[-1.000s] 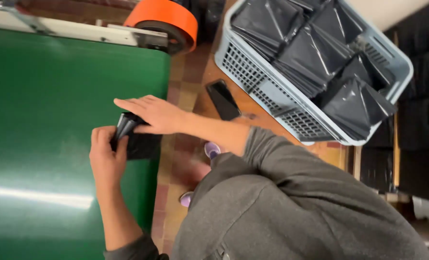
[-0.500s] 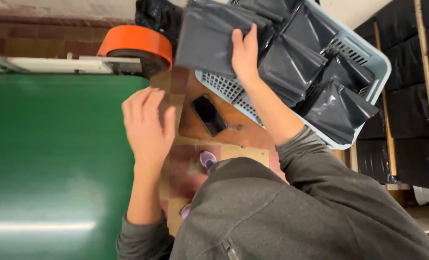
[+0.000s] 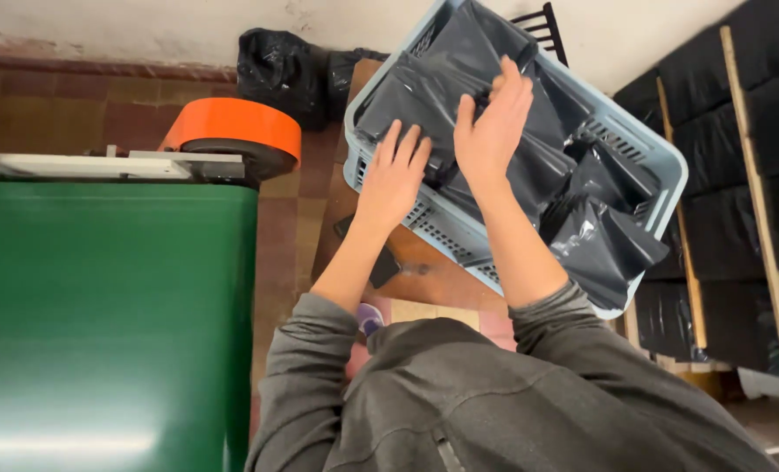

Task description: Fold plastic bags on a conveyor belt and place them into a storage crate.

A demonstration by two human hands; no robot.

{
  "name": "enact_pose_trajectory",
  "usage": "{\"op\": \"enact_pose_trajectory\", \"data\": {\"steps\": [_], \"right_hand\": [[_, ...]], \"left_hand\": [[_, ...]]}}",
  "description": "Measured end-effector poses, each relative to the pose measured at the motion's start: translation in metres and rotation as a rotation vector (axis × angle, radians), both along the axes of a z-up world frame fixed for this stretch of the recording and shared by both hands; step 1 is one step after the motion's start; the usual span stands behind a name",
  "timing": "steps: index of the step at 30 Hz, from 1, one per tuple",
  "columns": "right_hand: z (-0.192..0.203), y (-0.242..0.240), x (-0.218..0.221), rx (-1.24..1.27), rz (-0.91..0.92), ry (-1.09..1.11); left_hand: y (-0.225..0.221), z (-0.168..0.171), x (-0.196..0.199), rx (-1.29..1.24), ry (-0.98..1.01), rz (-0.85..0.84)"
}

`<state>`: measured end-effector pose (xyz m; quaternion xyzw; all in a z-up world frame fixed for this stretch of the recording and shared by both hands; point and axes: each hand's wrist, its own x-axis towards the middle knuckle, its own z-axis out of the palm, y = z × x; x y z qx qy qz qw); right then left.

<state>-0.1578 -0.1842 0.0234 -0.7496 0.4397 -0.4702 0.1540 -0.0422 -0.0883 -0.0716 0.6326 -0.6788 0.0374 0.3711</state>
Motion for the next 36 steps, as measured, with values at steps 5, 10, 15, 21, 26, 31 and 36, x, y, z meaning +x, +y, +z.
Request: {"op": "enact_pose_trajectory", "data": {"steps": [5,10,15,21,26,31,36], "right_hand": [[-0.026,-0.033,0.039,-0.377,0.279,0.552],[-0.084,-0.081,0.056,-0.329,0.409,0.856],[-0.093,-0.082,0.047,-0.129,0.392,0.87],[-0.09,-0.084,0.048,-0.146,0.417,0.908],[-0.095,-0.091,0.04,-0.193,0.468,0.931],[-0.076,-0.091,0.044,-0.123,0.544,0.859],[-0.012,0.063,0.079,-0.186,0.774,0.608]], "left_hand": [[-0.006,-0.026,-0.005,0.014,-0.024,0.018],[-0.002,-0.037,-0.008,-0.022,-0.02,0.049],[0.019,-0.038,-0.022,0.018,-0.002,0.061],[0.051,-0.06,-0.049,0.003,0.004,0.053],[0.17,-0.071,-0.054,0.053,0.003,0.213],[0.314,-0.121,-0.052,0.265,-0.344,0.78],[0.402,-0.136,-0.056,0.523,-0.302,1.129]]}}
